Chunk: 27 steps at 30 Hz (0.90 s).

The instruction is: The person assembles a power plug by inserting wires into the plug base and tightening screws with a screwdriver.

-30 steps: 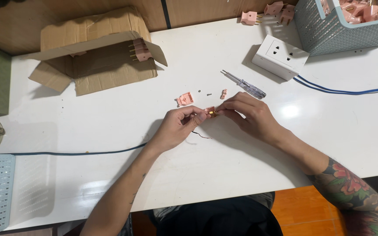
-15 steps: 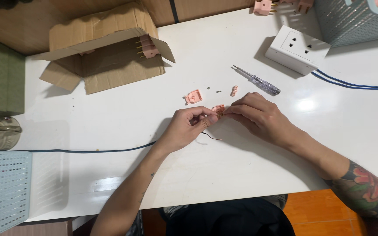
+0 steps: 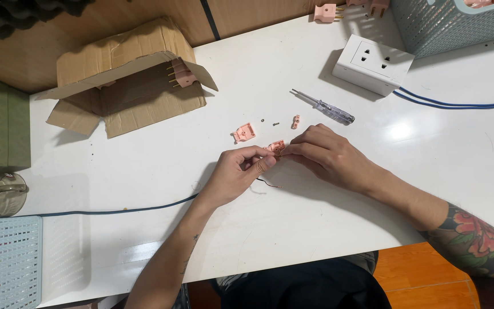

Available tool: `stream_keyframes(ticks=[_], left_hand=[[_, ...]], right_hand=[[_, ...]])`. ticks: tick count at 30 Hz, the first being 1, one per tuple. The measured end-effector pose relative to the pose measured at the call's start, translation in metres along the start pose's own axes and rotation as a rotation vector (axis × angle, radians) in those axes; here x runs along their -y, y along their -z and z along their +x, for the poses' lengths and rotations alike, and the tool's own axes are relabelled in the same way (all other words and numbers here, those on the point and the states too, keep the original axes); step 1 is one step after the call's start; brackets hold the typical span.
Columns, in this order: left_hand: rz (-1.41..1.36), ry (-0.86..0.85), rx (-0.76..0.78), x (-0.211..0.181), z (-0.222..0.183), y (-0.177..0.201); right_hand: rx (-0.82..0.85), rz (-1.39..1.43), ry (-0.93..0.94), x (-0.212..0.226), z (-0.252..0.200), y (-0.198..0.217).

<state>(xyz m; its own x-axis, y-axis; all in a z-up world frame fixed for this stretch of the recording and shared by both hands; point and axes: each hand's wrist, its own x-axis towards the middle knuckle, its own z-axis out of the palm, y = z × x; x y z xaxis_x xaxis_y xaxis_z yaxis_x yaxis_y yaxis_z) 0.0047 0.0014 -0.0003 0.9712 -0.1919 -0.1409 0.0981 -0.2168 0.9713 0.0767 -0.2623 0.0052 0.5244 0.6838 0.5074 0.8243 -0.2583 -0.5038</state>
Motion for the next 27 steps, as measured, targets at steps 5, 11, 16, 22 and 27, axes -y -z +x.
stream_keyframes(ticks=[5, 11, 16, 22, 27], left_hand=[[0.006, 0.011, -0.001, 0.0092, 0.0012, -0.0001], [0.007, 0.017, -0.008, 0.0102, 0.0007, 0.0005], [0.015, 0.019, -0.016, 0.0095, 0.0001, 0.0008], [0.027, 0.029, -0.019, 0.0078, 0.0002, 0.0007], [0.016, 0.043, -0.028, 0.0066, -0.0008, 0.0004]], right_hand=[[0.011, -0.016, -0.001, 0.0026, 0.0018, 0.0], [0.022, -0.03, 0.005, 0.0025, 0.0024, 0.0021], [0.029, -0.052, 0.022, 0.0027, 0.0029, 0.0041], [0.033, -0.067, 0.023, 0.0029, 0.0029, 0.0043], [0.024, -0.063, 0.022, 0.0033, 0.0025, 0.0031]])
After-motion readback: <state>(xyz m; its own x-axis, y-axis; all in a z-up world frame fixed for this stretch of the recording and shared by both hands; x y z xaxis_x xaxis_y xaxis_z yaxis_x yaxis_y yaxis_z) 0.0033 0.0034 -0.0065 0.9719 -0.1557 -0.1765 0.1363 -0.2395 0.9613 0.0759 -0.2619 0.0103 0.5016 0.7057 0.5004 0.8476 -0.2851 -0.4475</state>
